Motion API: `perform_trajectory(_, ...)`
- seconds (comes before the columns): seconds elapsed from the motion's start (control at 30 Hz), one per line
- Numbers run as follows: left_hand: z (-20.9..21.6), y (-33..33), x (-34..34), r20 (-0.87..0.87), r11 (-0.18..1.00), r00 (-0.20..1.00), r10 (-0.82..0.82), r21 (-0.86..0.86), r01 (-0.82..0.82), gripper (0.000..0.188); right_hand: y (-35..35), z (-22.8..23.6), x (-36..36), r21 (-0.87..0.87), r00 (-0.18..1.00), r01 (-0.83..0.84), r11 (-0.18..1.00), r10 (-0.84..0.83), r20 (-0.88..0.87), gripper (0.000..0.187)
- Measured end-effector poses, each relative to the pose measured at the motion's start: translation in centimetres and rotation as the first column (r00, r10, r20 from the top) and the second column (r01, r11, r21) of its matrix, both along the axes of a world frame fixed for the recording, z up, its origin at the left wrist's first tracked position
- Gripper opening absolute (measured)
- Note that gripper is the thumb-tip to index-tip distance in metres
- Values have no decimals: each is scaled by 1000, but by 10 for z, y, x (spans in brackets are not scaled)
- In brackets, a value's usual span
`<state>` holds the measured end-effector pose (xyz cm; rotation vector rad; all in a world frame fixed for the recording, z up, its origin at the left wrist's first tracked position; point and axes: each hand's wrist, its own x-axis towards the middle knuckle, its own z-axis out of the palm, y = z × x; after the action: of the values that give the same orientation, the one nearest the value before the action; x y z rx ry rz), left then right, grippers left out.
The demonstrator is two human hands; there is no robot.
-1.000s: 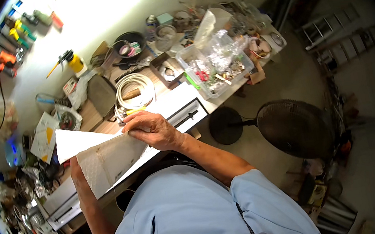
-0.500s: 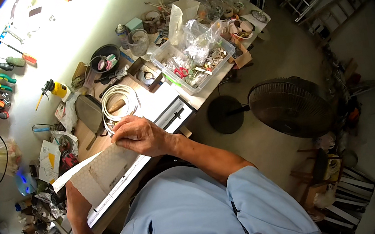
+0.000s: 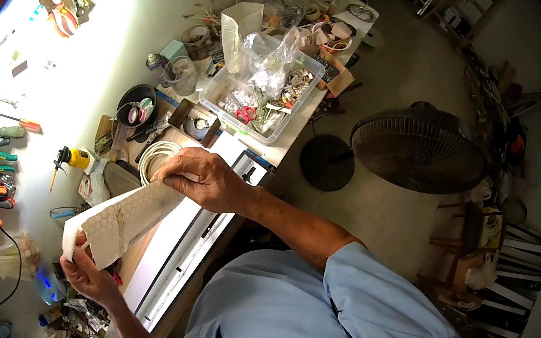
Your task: The person assembles a long white light fixture on a workbench. They use red scissors to cut a black strip, apply a white adhesive strip, and use pliers to secure components. The person then handles a white electrical cable, stripping the ends and preparing it for connection.
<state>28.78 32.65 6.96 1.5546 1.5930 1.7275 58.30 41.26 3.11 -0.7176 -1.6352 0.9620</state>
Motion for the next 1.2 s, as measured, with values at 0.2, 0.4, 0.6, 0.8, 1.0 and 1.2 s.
perform_trajectory(0.2,25,38,38,-277,998,961,-2,60,20,16,14,-7,26,-201,995,16,979,-35,-92,13)
perform_trajectory(0.4,19,77,0,797,974,585,-150,221,-51,28,31,-8,46,-317,976,161,935,-198,-88,14)
perform_trajectory(0.6,-19,78,-26,913,986,397,-90,137,-92,31,75,-6,94,-318,836,474,821,-533,-129,27)
perform_trajectory(0.8,-100,-35,13,791,900,432,433,-359,-247,36,174,5,177,-28,441,895,445,-893,-93,34)
perform_trajectory(1.0,-182,-194,31,615,631,206,761,-630,-453,38,306,-12,243,386,340,890,244,-918,-203,30)
perform_trajectory(1.2,-188,-252,50,483,507,191,855,-696,-509,36,367,-115,296,457,439,762,458,-885,155,31)
